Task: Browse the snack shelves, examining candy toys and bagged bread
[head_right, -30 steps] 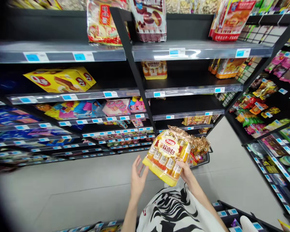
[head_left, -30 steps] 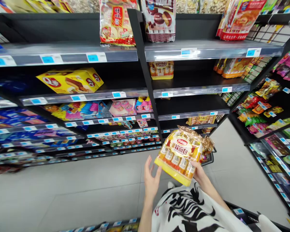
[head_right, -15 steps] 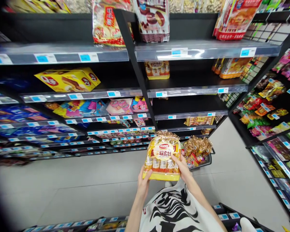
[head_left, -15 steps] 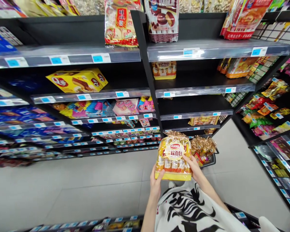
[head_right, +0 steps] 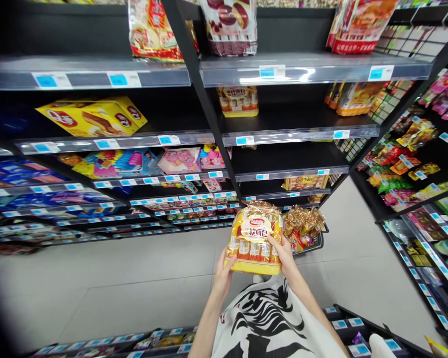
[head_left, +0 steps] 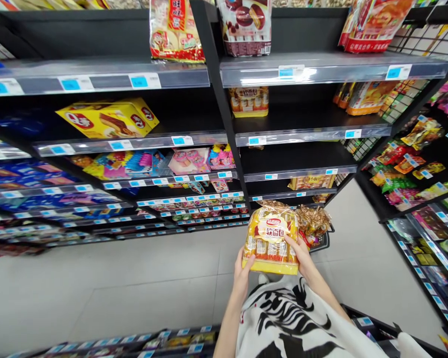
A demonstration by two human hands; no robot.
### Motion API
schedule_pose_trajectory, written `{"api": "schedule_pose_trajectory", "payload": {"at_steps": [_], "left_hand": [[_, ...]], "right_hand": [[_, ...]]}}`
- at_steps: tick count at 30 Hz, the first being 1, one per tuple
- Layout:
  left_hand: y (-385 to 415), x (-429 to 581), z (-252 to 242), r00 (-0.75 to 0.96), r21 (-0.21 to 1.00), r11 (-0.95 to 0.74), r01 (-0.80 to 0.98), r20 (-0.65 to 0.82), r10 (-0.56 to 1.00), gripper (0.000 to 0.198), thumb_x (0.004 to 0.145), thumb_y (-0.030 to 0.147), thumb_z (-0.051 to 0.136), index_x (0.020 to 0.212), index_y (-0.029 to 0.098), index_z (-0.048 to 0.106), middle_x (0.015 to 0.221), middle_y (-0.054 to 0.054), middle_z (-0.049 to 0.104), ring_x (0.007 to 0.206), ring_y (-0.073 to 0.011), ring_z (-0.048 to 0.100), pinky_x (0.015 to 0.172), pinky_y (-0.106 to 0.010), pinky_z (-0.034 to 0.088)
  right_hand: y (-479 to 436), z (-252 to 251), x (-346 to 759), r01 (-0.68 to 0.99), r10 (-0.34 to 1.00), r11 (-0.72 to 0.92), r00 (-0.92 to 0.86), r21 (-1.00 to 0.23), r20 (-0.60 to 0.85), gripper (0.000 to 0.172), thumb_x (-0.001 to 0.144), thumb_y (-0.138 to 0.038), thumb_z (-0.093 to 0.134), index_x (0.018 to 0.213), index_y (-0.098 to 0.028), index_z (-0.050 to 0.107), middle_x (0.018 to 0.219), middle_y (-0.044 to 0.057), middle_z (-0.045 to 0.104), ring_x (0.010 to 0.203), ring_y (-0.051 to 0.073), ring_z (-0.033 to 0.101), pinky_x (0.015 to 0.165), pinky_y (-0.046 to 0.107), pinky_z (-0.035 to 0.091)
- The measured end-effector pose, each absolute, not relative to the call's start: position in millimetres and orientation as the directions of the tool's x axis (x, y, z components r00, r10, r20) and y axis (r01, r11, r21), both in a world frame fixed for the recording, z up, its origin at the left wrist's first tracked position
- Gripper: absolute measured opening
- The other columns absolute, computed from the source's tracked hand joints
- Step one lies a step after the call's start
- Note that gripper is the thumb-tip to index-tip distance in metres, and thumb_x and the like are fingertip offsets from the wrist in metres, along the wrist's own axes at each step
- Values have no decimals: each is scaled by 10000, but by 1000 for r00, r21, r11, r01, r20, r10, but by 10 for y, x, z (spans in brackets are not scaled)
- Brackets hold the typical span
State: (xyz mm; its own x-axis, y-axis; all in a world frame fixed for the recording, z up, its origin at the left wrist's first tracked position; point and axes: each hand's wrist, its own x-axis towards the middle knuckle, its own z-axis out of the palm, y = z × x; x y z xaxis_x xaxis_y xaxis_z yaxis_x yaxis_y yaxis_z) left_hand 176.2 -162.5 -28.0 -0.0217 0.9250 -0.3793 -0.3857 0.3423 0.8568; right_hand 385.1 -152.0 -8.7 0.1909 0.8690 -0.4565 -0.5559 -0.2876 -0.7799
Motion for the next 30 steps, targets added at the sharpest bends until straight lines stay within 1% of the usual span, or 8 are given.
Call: {"api": "schedule_pose_trajectory", "payload": {"at_steps": [3, 6, 10, 14, 21, 26, 30], "left_hand": [[-1633, 1807, -274, -22, 836, 359, -414, -403, 915, 651, 741, 543, 857, 1258, 198, 663, 1230, -122, 740, 1137, -306, 708, 908, -342, 559], [-1645, 1819, -263, -1, 813, 391, -432, -434, 901, 644, 737, 600, 842, 1217, 203, 678, 1176, -102, 755, 1069, -288, 721, 850, -327, 559], [-1661, 1813, -255, 2, 808, 390, -442, -434, 901, 640, 734, 635, 832, 1174, 190, 695, 1128, -88, 759, 1023, -273, 713, 794, -308, 544], [-1676, 1820, -270, -6, 801, 390, -454, -440, 898, 659, 721, 637, 843, 1179, 186, 699, 1118, -86, 760, 994, -265, 711, 777, -303, 534], [-1684, 1845, -277, 14, 801, 390, -454, -431, 902, 615, 760, 629, 826, 1172, 189, 705, 1111, -71, 757, 949, -221, 704, 781, -281, 529], [-1682, 1843, -296, 15, 809, 393, -438, -430, 903, 619, 771, 635, 817, 1186, 189, 706, 1120, -78, 758, 959, -229, 708, 773, -283, 533], [-1679, 1833, -313, 19, 809, 400, -430, -435, 900, 621, 786, 640, 804, 1203, 192, 699, 1148, -86, 751, 991, -243, 708, 767, -283, 536]], "right_hand": [[-1543, -83, 3874, -571, 867, -288, 186, -769, -462, 554, 749, -422, 892, 1220, -208, 696, 1116, 70, 820, 1047, 312, 775, 916, 426, 629], [-1571, -98, 3889, -577, 869, -282, 184, -766, -459, 551, 753, -417, 889, 1229, -218, 694, 1122, 64, 819, 1049, 312, 776, 919, 429, 631], [-1603, -124, 3897, -573, 866, -290, 184, -766, -465, 574, 739, -415, 897, 1232, -213, 684, 1133, 74, 815, 1067, 320, 772, 916, 433, 639], [-1626, -125, 3899, -571, 856, -310, 181, -761, -484, 576, 744, -431, 891, 1234, -208, 686, 1140, 89, 811, 1072, 321, 769, 909, 434, 644], [-1647, -100, 3916, -561, 856, -303, 195, -770, -479, 605, 717, -448, 903, 1230, -213, 687, 1175, 81, 806, 1063, 314, 772, 889, 407, 641], [-1650, -109, 3926, -577, 860, -298, 184, -761, -476, 594, 715, -384, 902, 1240, -215, 681, 1160, 77, 809, 1084, 314, 765, 904, 405, 637], [-1644, -104, 3922, -578, 853, -303, 190, -757, -486, 614, 697, -388, 911, 1241, -218, 681, 1118, 73, 818, 1080, 322, 766, 907, 415, 636]]}}
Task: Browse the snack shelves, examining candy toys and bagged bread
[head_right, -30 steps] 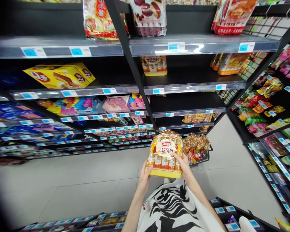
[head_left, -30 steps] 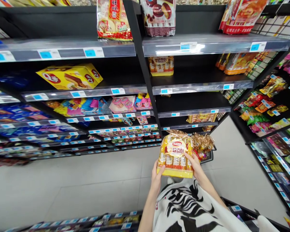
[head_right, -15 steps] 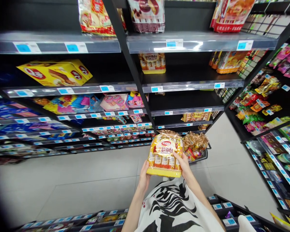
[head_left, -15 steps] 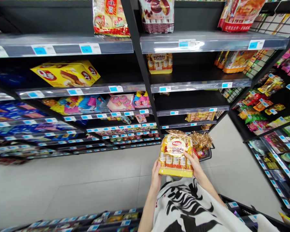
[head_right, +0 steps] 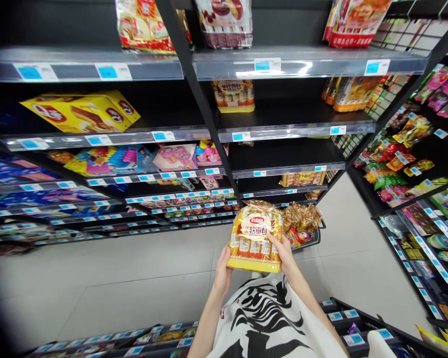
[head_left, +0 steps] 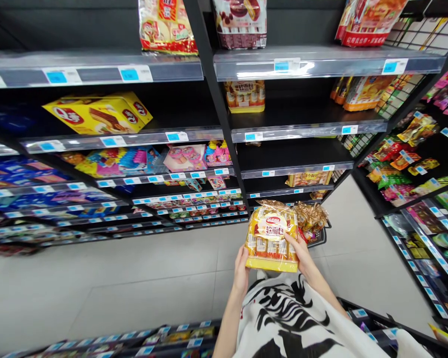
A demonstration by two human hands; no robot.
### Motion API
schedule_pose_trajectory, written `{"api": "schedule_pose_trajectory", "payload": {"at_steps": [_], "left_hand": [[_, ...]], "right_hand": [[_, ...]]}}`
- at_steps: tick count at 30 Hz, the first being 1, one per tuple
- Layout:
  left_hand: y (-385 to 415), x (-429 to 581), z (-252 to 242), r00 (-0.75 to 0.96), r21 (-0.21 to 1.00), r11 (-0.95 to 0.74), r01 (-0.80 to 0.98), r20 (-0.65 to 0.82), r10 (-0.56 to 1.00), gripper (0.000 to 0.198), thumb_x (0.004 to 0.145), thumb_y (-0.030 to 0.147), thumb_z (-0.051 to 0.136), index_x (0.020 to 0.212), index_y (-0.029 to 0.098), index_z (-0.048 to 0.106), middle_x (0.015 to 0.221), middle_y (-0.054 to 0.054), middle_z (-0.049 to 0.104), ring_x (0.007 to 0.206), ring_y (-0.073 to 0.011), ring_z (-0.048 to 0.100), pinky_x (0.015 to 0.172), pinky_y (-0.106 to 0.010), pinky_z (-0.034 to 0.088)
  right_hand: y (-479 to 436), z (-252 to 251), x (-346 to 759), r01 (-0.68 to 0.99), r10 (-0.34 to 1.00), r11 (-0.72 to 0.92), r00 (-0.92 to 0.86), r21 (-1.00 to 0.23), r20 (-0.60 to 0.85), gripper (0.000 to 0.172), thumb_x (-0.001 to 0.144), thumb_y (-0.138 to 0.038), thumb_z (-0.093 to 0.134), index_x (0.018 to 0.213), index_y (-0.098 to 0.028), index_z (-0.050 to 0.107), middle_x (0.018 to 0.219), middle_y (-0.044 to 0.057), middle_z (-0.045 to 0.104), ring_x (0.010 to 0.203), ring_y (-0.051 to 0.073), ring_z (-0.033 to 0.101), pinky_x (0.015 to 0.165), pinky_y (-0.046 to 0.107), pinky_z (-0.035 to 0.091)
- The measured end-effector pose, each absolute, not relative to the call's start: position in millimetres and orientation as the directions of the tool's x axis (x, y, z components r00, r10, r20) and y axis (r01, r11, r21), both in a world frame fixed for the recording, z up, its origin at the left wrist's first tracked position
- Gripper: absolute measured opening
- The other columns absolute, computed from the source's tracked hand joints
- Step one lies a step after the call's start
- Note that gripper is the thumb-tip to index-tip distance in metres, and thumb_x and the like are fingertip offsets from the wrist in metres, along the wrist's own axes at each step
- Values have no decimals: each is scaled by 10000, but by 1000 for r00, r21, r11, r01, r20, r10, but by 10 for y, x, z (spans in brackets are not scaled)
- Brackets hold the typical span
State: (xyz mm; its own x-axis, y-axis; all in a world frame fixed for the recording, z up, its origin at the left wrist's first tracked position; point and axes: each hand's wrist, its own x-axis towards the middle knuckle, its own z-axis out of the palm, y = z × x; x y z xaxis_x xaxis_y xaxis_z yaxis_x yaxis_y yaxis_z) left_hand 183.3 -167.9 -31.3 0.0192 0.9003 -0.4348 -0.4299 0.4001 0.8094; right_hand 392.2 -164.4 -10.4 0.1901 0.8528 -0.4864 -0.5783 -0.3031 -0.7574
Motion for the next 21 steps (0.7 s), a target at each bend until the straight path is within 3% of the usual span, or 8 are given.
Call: {"api": "schedule_pose_trajectory", "payload": {"at_steps": [21], "left_hand": [[-1669, 1796, -381, 13, 799, 414, -436, -454, 891, 665, 740, 653, 840, 1200, 195, 693, 1151, -98, 745, 1017, -270, 697, 776, -295, 534]], "right_hand": [[-1632, -86, 3900, -584, 829, -347, 174, -734, -531, 466, 694, -333, 910, 1111, -239, 726, 1049, 54, 828, 1018, 308, 784, 858, 403, 652]]}}
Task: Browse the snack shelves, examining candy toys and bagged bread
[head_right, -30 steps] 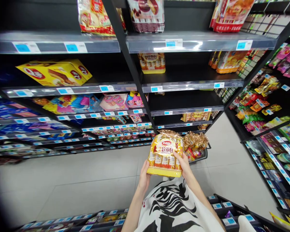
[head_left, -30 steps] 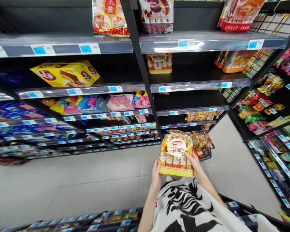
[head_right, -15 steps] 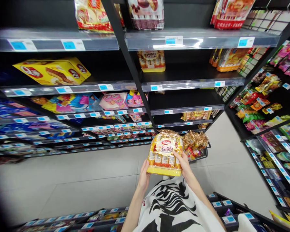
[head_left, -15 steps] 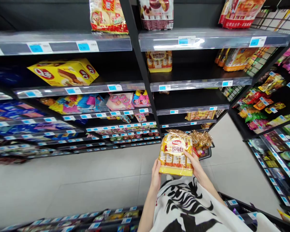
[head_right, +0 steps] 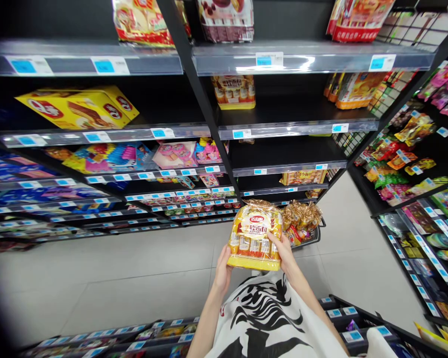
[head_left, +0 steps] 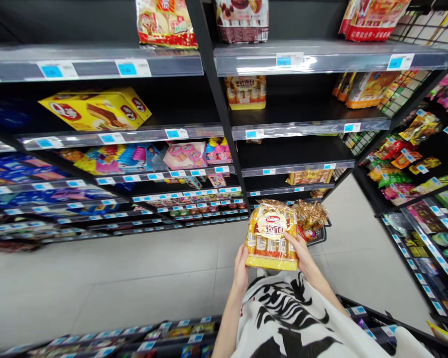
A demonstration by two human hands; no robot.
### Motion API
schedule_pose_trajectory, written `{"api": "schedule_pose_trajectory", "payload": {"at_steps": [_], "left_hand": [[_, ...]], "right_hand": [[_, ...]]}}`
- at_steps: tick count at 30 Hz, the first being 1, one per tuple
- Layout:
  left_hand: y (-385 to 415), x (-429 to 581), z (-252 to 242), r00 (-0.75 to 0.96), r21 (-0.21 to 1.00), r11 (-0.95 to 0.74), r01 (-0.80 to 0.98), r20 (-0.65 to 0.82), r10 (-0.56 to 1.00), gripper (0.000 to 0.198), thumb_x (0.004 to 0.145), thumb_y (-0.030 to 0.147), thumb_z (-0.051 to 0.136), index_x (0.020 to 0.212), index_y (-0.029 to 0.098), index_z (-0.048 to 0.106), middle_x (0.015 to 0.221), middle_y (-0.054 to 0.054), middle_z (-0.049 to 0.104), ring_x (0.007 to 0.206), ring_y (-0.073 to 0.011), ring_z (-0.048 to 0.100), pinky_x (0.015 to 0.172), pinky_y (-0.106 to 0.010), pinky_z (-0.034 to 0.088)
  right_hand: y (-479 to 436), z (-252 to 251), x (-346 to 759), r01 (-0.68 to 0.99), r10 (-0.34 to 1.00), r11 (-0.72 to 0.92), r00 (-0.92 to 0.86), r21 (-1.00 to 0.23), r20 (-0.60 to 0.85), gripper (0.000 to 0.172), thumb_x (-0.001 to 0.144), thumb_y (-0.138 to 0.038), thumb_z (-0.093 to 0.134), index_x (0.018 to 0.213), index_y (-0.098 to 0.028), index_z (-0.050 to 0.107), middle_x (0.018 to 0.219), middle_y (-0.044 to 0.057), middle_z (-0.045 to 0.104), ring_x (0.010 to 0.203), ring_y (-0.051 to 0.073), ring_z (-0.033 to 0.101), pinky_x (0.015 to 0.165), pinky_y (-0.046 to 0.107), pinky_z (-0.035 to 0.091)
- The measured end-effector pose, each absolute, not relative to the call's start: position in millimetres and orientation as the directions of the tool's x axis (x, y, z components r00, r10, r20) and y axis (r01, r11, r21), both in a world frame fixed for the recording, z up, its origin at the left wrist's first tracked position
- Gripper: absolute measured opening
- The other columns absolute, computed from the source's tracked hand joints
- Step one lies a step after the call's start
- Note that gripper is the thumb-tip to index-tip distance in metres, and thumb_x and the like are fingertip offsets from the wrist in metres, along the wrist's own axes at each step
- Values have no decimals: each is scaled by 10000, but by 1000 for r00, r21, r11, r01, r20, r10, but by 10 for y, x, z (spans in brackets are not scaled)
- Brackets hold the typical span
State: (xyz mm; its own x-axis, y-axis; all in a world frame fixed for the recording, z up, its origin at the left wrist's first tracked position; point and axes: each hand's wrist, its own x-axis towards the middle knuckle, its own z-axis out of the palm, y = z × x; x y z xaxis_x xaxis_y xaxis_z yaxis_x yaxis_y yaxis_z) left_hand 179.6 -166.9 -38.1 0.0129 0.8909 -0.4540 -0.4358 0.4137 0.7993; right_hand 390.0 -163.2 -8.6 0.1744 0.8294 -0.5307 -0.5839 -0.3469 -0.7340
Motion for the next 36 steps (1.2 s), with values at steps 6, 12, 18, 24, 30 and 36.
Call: {"api": "schedule_pose_trajectory", "payload": {"at_steps": [6, 12, 18, 24, 30, 36], "left_hand": [[-1672, 1781, -401, 13, 800, 415, -432, -455, 890, 662, 737, 655, 836, 1197, 199, 701, 1137, -93, 749, 1003, -263, 696, 769, -293, 533], [-1667, 1784, -384, 12, 805, 410, -430, -448, 894, 644, 747, 659, 825, 1178, 198, 702, 1116, -87, 749, 977, -251, 697, 750, -285, 531], [-1663, 1797, -366, -5, 804, 403, -438, -451, 893, 621, 732, 649, 837, 1139, 197, 711, 1098, -86, 752, 962, -247, 704, 760, -292, 540], [-1651, 1800, -369, -16, 811, 398, -429, -447, 894, 609, 734, 647, 836, 1105, 181, 713, 1075, -96, 749, 899, -230, 700, 708, -281, 531], [-1646, 1800, -363, 1, 805, 414, -424, -457, 890, 633, 729, 662, 835, 1118, 180, 703, 1072, -92, 744, 909, -234, 689, 707, -281, 517], [-1646, 1804, -389, -1, 808, 417, -417, -459, 888, 632, 735, 661, 834, 1116, 174, 703, 1094, -103, 748, 909, -237, 688, 688, -273, 508]], "right_hand": [[-1628, -68, 3891, -575, 826, -355, 177, -737, -535, 512, 672, -353, 921, 1127, -222, 724, 1042, 65, 830, 1020, 314, 785, 866, 401, 649], [-1630, -33, 3887, -582, 823, -356, 175, -731, -541, 461, 685, -319, 912, 1101, -231, 734, 1056, 66, 828, 1045, 312, 780, 894, 406, 649], [-1624, 7, 3870, -583, 818, -351, 190, -732, -543, 516, 663, -328, 921, 1133, -236, 728, 1070, 62, 828, 1071, 327, 771, 911, 434, 647], [-1624, 11, 3879, -581, 810, -366, 186, -727, -556, 539, 650, -364, 929, 1132, -225, 733, 1097, 97, 819, 1106, 352, 757, 948, 473, 633], [-1625, 0, 3890, -571, 807, -373, 189, -731, -559, 545, 644, -404, 937, 1131, -248, 748, 1081, 104, 817, 1113, 370, 751, 950, 490, 634], [-1626, -60, 3910, -571, 807, -377, 184, -729, -561, 528, 654, -399, 930, 1126, -248, 745, 1065, 99, 818, 1072, 364, 766, 910, 482, 647]]}}
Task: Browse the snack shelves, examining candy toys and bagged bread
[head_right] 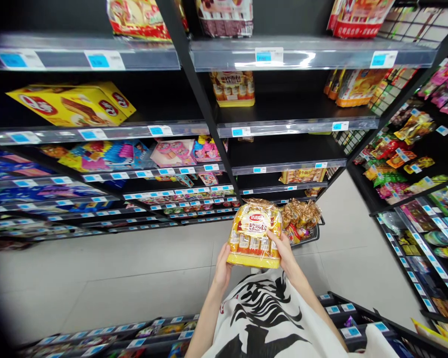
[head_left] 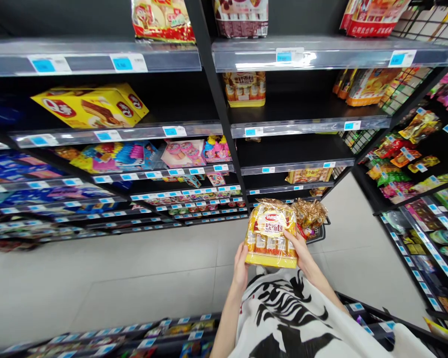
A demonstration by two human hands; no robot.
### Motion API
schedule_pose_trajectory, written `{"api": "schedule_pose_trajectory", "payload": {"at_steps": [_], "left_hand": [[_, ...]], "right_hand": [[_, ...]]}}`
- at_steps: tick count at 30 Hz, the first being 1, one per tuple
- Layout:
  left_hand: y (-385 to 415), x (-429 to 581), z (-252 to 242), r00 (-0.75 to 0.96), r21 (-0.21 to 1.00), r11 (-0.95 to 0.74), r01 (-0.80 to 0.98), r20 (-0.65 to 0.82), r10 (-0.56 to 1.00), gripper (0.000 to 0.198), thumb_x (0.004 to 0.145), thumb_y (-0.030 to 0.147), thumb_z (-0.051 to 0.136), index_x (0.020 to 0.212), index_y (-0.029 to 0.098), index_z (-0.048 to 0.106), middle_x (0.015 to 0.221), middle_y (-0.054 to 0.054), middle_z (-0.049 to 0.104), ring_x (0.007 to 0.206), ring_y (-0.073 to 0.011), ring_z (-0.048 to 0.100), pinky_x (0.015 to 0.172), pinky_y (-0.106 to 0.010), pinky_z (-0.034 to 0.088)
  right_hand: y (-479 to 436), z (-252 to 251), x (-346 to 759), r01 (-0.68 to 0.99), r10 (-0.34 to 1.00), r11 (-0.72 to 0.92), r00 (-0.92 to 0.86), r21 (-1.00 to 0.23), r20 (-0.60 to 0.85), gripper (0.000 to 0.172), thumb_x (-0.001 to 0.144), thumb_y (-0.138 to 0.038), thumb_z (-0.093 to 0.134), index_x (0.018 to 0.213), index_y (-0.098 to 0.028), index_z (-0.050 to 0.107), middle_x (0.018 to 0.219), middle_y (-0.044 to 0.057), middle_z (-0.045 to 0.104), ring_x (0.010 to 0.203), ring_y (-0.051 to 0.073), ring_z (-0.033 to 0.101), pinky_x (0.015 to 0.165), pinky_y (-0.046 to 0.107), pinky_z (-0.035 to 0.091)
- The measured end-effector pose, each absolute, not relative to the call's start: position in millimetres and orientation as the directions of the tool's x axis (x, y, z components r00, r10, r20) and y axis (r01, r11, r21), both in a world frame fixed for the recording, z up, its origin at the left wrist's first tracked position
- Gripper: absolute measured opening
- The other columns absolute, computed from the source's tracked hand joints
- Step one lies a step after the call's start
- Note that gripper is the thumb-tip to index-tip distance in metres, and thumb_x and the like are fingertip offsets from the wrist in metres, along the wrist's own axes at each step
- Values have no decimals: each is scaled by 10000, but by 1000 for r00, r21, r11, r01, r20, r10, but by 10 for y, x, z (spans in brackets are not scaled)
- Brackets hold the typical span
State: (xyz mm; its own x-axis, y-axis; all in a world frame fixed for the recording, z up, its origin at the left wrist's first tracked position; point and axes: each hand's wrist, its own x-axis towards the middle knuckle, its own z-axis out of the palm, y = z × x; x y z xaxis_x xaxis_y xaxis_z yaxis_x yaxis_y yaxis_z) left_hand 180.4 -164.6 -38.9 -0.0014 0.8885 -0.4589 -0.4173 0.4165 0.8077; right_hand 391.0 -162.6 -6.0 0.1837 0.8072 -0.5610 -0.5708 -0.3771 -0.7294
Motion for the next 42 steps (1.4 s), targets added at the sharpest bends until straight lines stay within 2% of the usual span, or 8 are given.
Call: {"api": "schedule_pose_trajectory", "payload": {"at_steps": [13, 21, 30, 42], "left_hand": [[-1655, 1803, -390, -7, 808, 413, -422, -458, 889, 625, 727, 657, 844, 1091, 168, 708, 1029, -88, 742, 876, -224, 679, 669, -270, 506], [-1652, 1794, -374, 15, 786, 431, -443, -474, 880, 592, 719, 620, 860, 1094, 193, 697, 1009, -54, 744, 832, -202, 671, 649, -252, 497], [-1660, 1769, -373, 24, 786, 431, -444, -470, 882, 542, 745, 599, 847, 1076, 199, 692, 979, -36, 737, 810, -187, 672, 644, -240, 493], [-1651, 1767, -434, 17, 800, 425, -424, -462, 887, 546, 763, 629, 825, 1058, 184, 708, 936, -43, 732, 806, -191, 668, 641, -238, 490]], "right_hand": [[-1643, -99, 3919, -573, 809, -381, 174, -726, -562, 565, 652, -404, 928, 1158, -246, 732, 1091, 110, 799, 1081, 350, 757, 927, 480, 634], [-1639, -122, 3918, -570, 804, -384, 181, -726, -567, 500, 653, -402, 930, 1090, -251, 737, 1074, 94, 813, 1087, 361, 756, 921, 485, 638], [-1633, -125, 3897, -550, 818, -387, 166, -740, -551, 510, 678, -428, 917, 1115, -248, 727, 1139, 100, 801, 1100, 346, 757, 904, 450, 649], [-1626, -141, 3900, -571, 816, -389, 151, -723, -558, 523, 671, -416, 922, 1125, -240, 732, 1050, 91, 818, 1071, 347, 768, 921, 475, 646]]}}
